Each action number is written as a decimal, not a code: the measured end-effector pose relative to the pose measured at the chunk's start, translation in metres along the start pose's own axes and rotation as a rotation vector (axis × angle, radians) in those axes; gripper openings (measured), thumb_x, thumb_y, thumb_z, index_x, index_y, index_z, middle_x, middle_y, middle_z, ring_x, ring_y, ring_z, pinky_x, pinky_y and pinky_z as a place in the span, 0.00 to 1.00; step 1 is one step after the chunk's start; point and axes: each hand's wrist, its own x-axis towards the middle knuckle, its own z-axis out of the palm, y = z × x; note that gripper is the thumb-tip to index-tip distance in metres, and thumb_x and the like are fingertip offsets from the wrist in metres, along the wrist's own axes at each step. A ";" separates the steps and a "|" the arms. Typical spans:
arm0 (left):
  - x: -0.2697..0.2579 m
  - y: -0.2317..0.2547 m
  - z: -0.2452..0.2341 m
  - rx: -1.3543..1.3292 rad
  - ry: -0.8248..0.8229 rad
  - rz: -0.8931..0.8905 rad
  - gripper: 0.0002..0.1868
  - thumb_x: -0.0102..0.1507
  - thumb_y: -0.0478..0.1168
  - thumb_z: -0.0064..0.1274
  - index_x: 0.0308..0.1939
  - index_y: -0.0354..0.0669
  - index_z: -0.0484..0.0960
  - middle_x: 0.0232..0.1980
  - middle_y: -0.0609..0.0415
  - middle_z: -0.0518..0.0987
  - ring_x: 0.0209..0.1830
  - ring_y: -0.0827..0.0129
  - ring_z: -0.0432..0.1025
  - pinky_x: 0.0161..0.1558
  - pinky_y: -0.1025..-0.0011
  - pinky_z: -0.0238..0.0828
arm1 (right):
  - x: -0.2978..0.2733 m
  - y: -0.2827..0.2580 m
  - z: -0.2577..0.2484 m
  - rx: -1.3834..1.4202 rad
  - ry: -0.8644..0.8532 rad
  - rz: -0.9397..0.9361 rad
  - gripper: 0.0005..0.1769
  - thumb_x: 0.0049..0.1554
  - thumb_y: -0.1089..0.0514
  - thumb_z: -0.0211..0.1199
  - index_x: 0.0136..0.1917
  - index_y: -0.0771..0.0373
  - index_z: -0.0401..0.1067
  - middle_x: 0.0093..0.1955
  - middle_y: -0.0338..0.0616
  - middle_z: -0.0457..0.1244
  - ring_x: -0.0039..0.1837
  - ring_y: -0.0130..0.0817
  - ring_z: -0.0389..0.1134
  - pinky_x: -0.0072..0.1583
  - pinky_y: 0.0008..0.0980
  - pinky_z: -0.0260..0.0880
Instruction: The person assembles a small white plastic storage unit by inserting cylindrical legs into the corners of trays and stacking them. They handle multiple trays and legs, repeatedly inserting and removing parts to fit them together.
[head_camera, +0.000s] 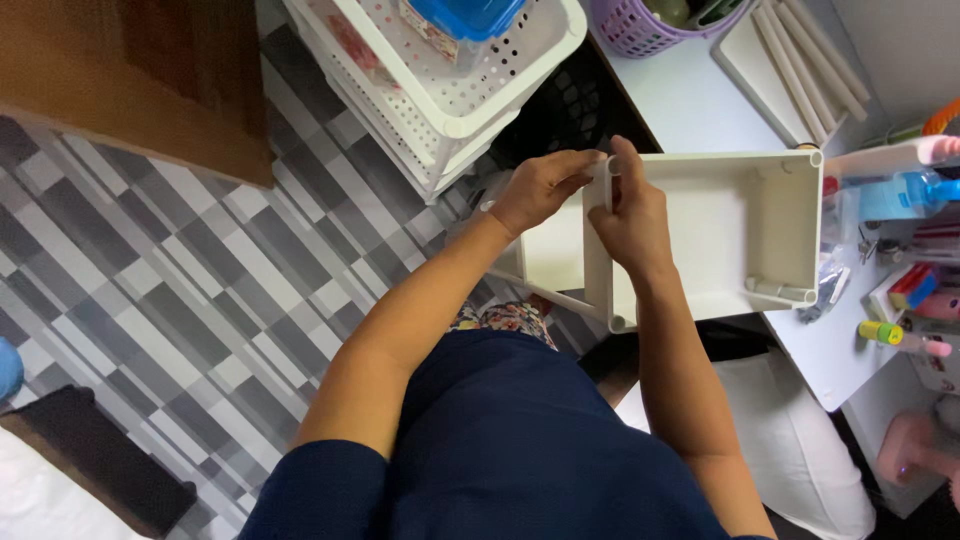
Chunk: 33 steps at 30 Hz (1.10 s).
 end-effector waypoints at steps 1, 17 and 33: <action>0.000 -0.002 0.001 0.010 -0.001 0.000 0.16 0.68 0.38 0.58 0.60 0.41 0.81 0.57 0.48 0.84 0.55 0.61 0.81 0.56 0.70 0.79 | 0.000 0.002 0.001 -0.009 0.005 -0.010 0.43 0.52 0.70 0.63 0.79 0.65 0.54 0.49 0.56 0.70 0.46 0.47 0.75 0.50 0.37 0.74; 0.008 -0.006 -0.006 -0.192 -0.102 -0.115 0.17 0.66 0.34 0.60 0.59 0.40 0.82 0.57 0.51 0.84 0.56 0.68 0.79 0.60 0.71 0.77 | 0.010 -0.006 -0.006 -0.112 -0.231 0.119 0.47 0.49 0.70 0.54 0.79 0.60 0.42 0.49 0.74 0.67 0.54 0.70 0.70 0.55 0.57 0.69; 0.009 -0.007 -0.003 -0.247 -0.137 -0.174 0.13 0.66 0.33 0.59 0.55 0.40 0.84 0.50 0.59 0.81 0.50 0.75 0.76 0.53 0.75 0.76 | 0.005 0.000 -0.003 -0.063 -0.181 0.093 0.50 0.50 0.70 0.54 0.82 0.58 0.42 0.54 0.70 0.67 0.56 0.66 0.71 0.56 0.51 0.71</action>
